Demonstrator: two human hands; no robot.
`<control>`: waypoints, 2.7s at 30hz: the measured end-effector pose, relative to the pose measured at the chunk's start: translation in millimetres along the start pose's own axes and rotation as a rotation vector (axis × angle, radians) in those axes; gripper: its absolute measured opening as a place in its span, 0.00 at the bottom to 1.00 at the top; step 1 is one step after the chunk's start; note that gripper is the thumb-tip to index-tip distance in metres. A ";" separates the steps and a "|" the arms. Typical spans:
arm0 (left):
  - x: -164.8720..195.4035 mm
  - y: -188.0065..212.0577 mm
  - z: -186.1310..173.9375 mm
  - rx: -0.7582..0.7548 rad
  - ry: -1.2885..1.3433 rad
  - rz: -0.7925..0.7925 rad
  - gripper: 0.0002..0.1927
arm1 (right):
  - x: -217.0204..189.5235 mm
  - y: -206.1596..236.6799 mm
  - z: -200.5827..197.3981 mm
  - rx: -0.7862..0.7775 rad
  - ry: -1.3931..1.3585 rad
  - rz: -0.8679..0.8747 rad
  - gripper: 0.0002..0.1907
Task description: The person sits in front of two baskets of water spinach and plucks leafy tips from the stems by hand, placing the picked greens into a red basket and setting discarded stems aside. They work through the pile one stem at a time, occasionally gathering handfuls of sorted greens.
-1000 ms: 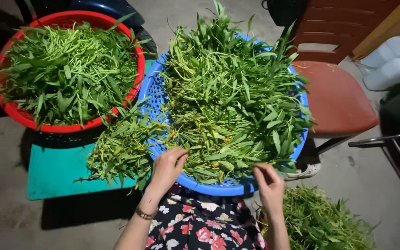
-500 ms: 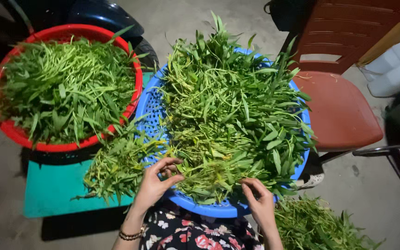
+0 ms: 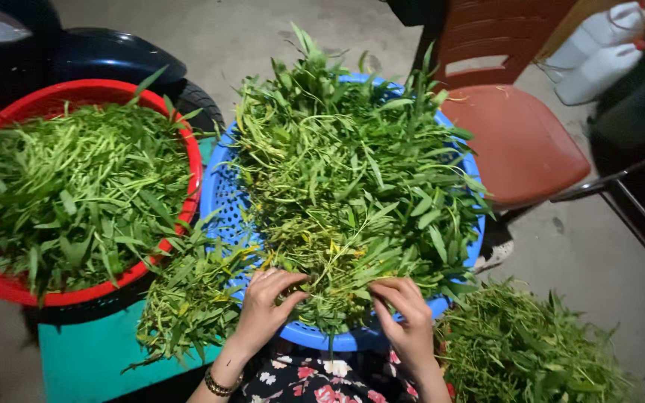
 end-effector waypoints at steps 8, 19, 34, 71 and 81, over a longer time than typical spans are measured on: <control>14.5 16.1 10.8 0.102 -0.140 0.011 0.09 | 10.7 -21.4 8.0 -0.164 0.040 -0.088 0.17; -0.2 21.4 38.1 0.093 0.038 -0.209 0.07 | 27.3 -41.8 23.4 -0.314 0.120 -0.336 0.19; -38.3 34.6 62.2 0.188 0.334 -0.492 0.08 | 49.8 -52.2 35.5 -0.478 -0.055 -0.227 0.20; -15.5 15.7 -69.3 0.274 -0.397 -0.438 0.09 | 156.3 -34.9 40.1 0.199 -1.625 0.918 0.14; 65.6 -40.7 31.9 -0.016 0.018 -0.121 0.12 | 133.4 -10.1 59.9 0.200 -1.438 0.924 0.12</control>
Point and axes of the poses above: each hand's wrist, its own y-axis away from the middle knuckle, its own z-axis out of the palm, x = y × z, the point moved 6 cm from there along -y, towards the middle knuckle, and after that the axes turned 14 degrees about -y, right-handed, at the moved point
